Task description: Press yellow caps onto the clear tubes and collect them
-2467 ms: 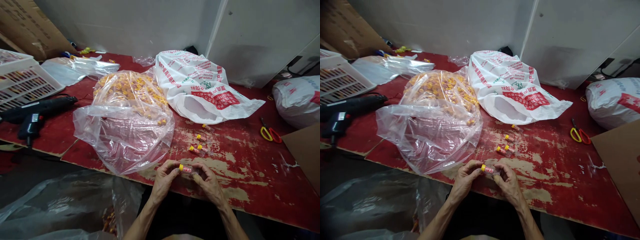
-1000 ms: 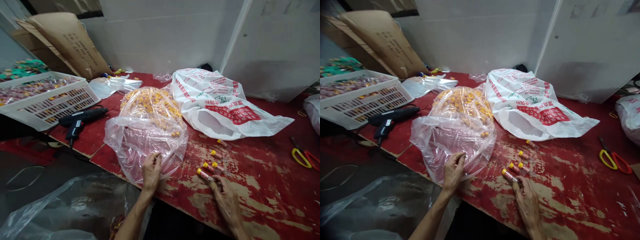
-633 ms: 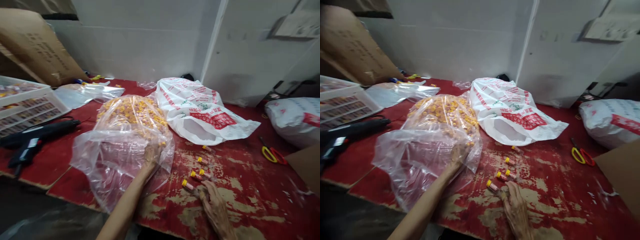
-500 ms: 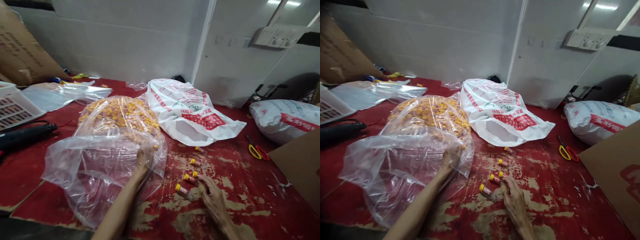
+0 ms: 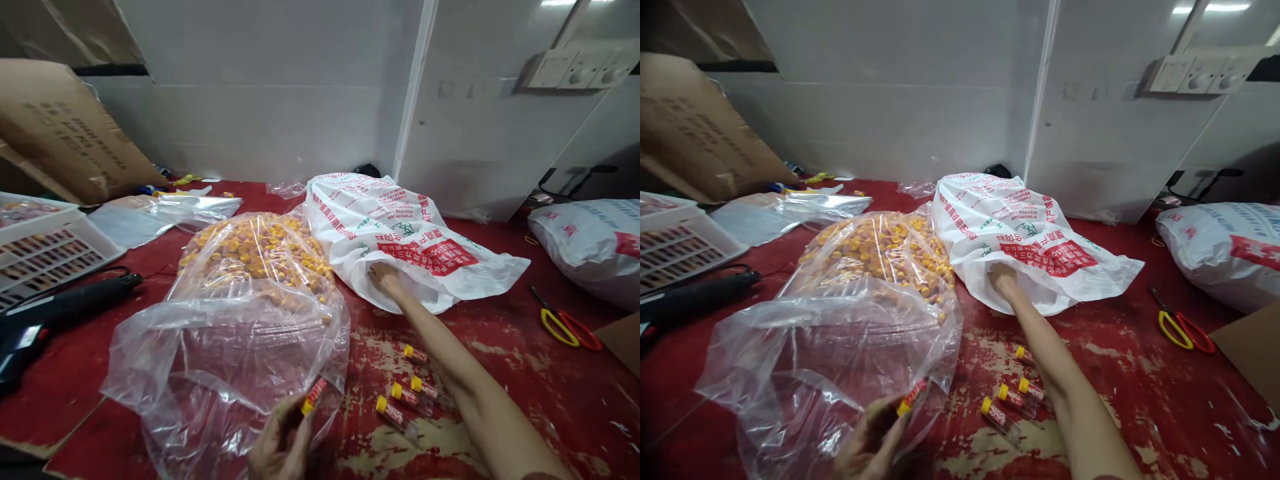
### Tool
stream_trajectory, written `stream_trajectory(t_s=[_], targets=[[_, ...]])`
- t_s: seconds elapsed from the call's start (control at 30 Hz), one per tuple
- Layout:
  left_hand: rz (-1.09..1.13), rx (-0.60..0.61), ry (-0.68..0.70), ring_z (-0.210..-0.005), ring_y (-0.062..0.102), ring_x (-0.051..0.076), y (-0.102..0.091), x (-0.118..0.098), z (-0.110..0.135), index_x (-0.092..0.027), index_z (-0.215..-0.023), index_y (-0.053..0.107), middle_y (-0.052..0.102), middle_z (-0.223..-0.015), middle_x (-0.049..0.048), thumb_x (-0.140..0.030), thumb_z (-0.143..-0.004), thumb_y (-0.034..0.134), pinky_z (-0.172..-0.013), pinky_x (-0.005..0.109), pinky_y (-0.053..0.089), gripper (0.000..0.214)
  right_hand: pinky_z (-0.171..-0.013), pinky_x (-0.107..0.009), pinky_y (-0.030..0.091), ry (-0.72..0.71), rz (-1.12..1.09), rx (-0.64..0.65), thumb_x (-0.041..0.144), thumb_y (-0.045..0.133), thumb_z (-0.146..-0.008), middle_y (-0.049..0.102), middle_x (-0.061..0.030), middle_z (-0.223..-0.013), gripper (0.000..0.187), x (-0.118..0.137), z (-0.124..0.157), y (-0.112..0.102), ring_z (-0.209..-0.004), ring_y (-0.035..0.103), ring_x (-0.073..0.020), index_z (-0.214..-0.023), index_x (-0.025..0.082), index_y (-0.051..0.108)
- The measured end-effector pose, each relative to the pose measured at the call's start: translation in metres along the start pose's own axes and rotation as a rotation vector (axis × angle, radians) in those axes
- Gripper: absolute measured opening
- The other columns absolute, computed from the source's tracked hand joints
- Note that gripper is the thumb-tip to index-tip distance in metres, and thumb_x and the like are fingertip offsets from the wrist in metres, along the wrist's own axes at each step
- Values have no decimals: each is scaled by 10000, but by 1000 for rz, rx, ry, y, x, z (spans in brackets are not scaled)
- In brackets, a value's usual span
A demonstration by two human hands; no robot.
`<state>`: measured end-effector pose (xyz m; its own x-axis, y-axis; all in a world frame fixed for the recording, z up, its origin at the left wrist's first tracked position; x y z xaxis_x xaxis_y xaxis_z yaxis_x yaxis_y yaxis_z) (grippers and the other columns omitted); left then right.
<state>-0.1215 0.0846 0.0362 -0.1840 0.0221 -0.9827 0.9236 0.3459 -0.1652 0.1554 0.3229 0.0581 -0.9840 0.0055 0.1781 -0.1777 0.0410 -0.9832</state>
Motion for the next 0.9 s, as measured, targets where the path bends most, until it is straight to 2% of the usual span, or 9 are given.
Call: stream_trajectory(t_s=[0.1,0.23,0.4,0.5,0.6,0.73,0.9], targets=[[133,21,-69,-718,660,204,7,9,22,-200,-814,711,709,-799,48,-503,-596,746,-669,258,535,375,-812,-382,509,-77,15,119,321,554,-923,600,-64,-1081,238,8,-19,9,-931,598,-187,-1068,137,593],[244,22,-208,-743,663,209,16,13,34,-197,-842,700,710,-789,49,-500,-559,773,-688,260,540,421,-793,-373,518,-100,42,200,320,559,-921,604,-65,-1068,245,-1,-5,17,-909,605,-183,-1077,134,590],[392,14,-314,-725,645,176,22,11,39,-189,-837,669,688,-768,23,-470,-494,817,-665,229,523,468,-846,-398,495,-52,59,100,311,527,-938,599,-69,-1084,232,-31,38,12,-967,589,-193,-1085,141,585],[413,43,-332,-701,623,153,27,12,43,-179,-783,669,670,-736,8,-433,-475,834,-655,204,503,432,-837,-388,496,-8,55,50,308,519,-942,599,-71,-1085,237,-40,50,5,-959,592,-190,-1098,139,578],[420,71,-340,-678,624,163,32,15,46,-183,-805,659,675,-729,15,-456,-486,824,-620,221,501,452,-823,-378,497,9,39,24,322,518,-941,608,-67,-1062,240,-33,49,1,-928,598,-182,-1082,139,585],[416,111,-307,-643,618,153,37,21,47,-199,-822,644,666,-713,10,-474,-522,808,-611,233,501,439,-837,-394,487,24,12,-14,342,530,-932,597,-72,-1092,269,-11,41,8,-958,588,-195,-1105,142,577],[369,83,-252,-714,633,168,30,27,46,-201,-817,665,660,-781,14,-475,-521,809,-657,243,509,428,-840,-399,474,75,-27,-46,276,523,-926,602,-86,-1065,214,0,40,10,-956,584,-207,-1055,123,600]])
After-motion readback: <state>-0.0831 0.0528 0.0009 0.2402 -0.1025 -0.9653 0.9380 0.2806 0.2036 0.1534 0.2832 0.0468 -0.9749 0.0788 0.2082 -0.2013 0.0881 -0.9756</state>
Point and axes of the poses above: each hand's wrist, its own z-axis away from the middle knuckle, its own y-axis out of the palm, x = y × z, the point moved 1 cm from there along -z, towards the middle knuckle
